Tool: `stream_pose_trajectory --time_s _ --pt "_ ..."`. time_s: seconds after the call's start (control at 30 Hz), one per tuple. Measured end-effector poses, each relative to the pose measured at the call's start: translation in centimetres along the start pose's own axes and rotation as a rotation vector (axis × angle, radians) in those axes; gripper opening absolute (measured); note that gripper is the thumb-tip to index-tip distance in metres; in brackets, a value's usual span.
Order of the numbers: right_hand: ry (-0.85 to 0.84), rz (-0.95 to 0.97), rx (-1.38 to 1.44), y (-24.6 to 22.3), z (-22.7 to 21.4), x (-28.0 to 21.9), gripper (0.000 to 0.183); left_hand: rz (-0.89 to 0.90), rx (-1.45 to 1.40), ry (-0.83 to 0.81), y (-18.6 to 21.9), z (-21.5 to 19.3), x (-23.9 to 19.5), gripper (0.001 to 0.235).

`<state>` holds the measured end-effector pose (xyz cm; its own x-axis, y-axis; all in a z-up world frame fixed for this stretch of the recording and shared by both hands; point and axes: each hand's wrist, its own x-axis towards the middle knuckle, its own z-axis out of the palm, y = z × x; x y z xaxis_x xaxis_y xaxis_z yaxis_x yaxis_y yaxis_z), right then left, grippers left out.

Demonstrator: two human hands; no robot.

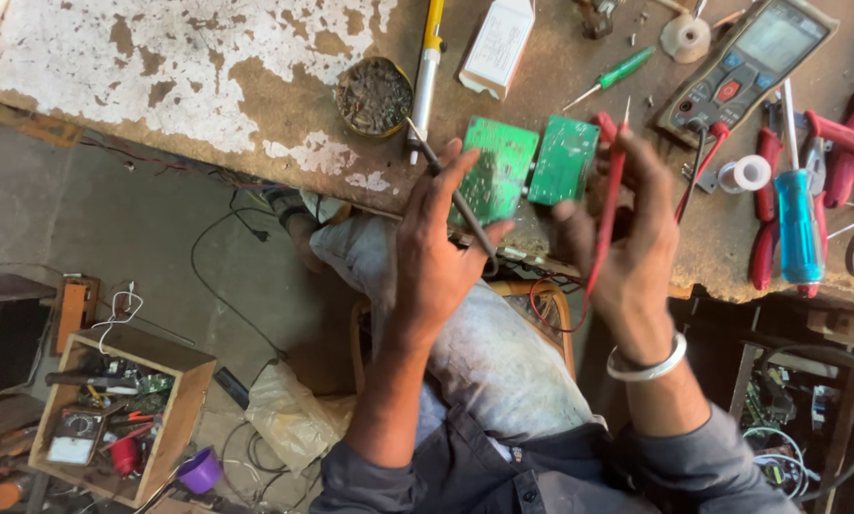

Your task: The person tests a green circuit board with a multimeter, then uses a soldering iron to reflow solder joints on the board. They handle multiple circuit boards and components on a cluttered workbench.

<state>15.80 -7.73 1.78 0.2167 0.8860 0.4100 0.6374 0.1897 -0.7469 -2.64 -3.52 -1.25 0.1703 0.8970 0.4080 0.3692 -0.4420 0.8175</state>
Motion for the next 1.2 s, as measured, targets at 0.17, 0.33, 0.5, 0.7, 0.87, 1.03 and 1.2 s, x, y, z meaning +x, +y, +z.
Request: stream_pose_trajectory --time_s 0.17,0.33,0.5,0.7,0.87,1.03,1.2 --pt "-0.085 -0.001 -0.067 0.7 -0.5 2.2 0.043 0.044 0.105 0.155 -0.3 1.6 -0.1 0.073" --pt "-0.182 -0.229 -0.283 1.4 0.1 2.5 0.071 0.064 0.159 0.193 -0.9 2.1 -0.5 0.073" --pt "-0.205 -0.103 -0.195 2.1 -0.4 2.6 0.064 0.070 0.176 0.180 -1.0 2.2 -0.6 0.072" --pt "-0.266 -0.002 -0.069 2.0 -2.0 1.8 0.059 0.091 0.185 0.188 -1.0 2.2 -0.6 0.072" --pt "-0.306 0.007 0.008 2.2 -2.2 0.9 0.060 0.094 0.215 0.170 -1.1 2.3 -0.8 0.072" --pt "-0.265 0.009 0.016 2.7 -2.0 0.9 0.057 0.126 0.244 0.167 -0.9 2.2 -0.5 0.073" --pt "-0.260 -0.016 0.004 2.6 -2.1 0.9 0.055 0.145 0.278 0.150 -0.7 2.1 -0.6 0.074"
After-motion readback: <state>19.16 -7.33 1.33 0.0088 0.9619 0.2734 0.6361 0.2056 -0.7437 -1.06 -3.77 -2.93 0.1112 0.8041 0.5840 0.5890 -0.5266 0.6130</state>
